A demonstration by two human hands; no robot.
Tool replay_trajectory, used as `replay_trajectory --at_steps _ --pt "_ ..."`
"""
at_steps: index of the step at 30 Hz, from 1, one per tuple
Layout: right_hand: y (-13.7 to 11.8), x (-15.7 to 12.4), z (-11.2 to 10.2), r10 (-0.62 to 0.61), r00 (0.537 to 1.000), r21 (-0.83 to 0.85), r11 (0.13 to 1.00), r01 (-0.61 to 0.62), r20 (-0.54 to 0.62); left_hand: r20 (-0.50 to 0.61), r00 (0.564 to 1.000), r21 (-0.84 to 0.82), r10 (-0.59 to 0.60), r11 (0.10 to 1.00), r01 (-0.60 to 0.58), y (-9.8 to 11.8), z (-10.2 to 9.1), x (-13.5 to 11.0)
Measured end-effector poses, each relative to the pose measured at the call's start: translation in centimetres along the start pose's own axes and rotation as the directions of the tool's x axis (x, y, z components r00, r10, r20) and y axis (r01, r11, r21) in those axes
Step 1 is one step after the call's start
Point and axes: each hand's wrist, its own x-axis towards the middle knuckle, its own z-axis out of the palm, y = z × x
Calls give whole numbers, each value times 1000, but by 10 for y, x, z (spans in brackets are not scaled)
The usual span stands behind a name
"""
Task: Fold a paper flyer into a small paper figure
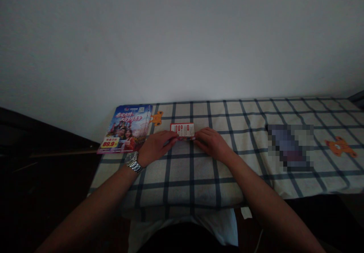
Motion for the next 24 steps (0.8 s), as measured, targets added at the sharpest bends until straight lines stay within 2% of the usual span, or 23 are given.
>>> replay_trajectory --at_steps 5,24 --pt "-2 0 0 58 998 -22 998 -58 8 9 1000 -14 -29 999 30 0 3 0" --pt "5 -1 10 100 995 -2 995 -100 -23 38 992 31 -124 992 123 2 4 2"
